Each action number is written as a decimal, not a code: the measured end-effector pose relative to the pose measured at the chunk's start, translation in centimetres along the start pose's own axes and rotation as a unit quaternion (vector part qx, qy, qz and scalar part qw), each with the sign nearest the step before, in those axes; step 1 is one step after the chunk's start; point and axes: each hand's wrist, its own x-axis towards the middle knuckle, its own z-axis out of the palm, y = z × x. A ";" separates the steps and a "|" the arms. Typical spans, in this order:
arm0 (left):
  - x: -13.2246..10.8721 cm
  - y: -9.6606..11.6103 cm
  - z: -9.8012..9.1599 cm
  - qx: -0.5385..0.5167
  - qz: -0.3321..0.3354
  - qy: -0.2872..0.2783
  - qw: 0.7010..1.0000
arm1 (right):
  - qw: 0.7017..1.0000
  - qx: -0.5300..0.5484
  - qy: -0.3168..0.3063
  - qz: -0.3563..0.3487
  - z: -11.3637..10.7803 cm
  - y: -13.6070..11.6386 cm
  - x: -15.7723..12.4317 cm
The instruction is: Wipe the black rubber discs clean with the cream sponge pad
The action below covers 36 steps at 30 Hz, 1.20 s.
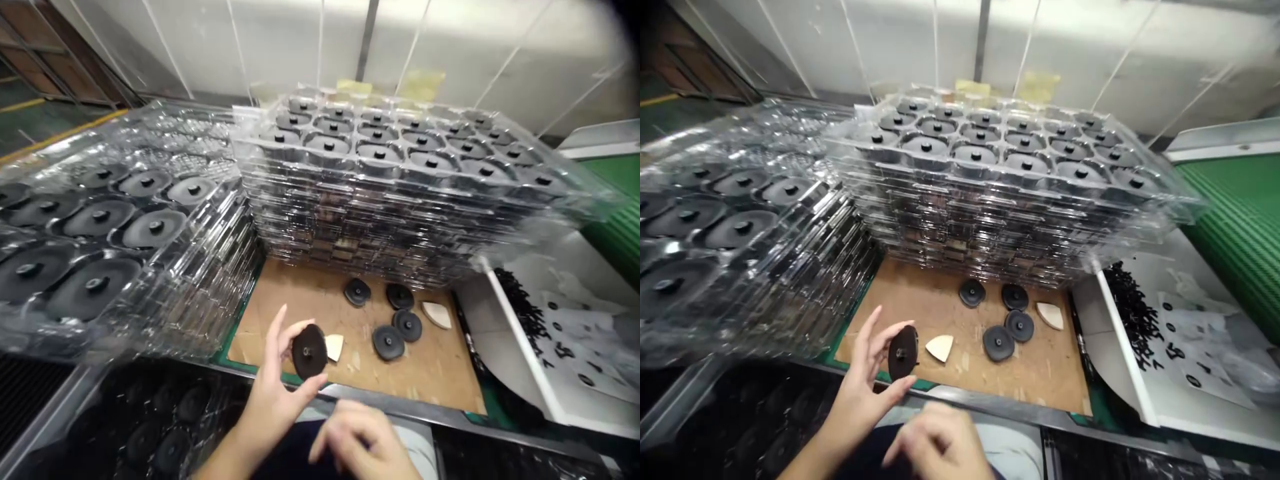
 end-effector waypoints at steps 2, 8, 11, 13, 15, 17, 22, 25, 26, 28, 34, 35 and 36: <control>1.0 0.5 0.0 0.044 0.067 -0.052 0.995 | 0.988 0.063 0.093 0.107 -1.3 0.0 0.7; 2.7 0.6 -0.9 0.107 0.151 -0.173 0.967 | 0.954 0.115 0.217 0.174 -3.0 -1.3 3.4; 2.8 0.3 -1.4 0.058 0.104 -0.143 0.982 | 0.954 0.158 0.159 0.198 -3.3 -1.2 4.7; 2.6 -0.1 -1.6 0.009 0.056 -0.103 0.993 | 0.945 0.199 0.143 0.217 -3.2 -0.8 5.4; 2.2 -0.7 -1.5 -0.054 0.004 -0.080 0.995 | 0.933 0.228 0.149 0.236 -2.6 -0.4 5.9; 1.6 -1.3 -1.2 -0.138 -0.046 -0.070 0.987 | 0.920 0.256 0.159 0.251 -1.6 -0.2 6.5; 0.7 -2.1 -0.2 -0.321 -0.117 -0.011 0.940 | 0.915 0.267 0.152 0.263 1.1 -0.3 7.1; 0.8 -1.7 -0.5 -0.409 -0.172 0.014 0.896 | 0.933 0.203 0.158 0.250 0.8 0.1 6.4; 1.0 -1.6 -0.7 -0.435 -0.195 0.020 0.879 | 0.940 0.166 0.173 0.243 0.3 0.6 6.1; 1.4 -1.4 -1.2 -0.482 -0.232 0.027 0.844 | 0.945 0.072 0.223 0.226 -1.0 2.0 5.3; 1.7 -1.6 -2.0 -0.540 -0.256 0.049 0.800 | 0.932 -0.152 0.285 0.165 -1.7 6.8 4.3; 1.6 -1.6 -2.0 -0.541 -0.258 0.050 0.799 | 0.935 -0.169 0.276 0.148 -1.3 7.1 4.3; 1.5 -1.5 -2.0 -0.539 -0.259 0.048 0.800 | 0.938 -0.182 0.264 0.129 -1.0 7.2 4.4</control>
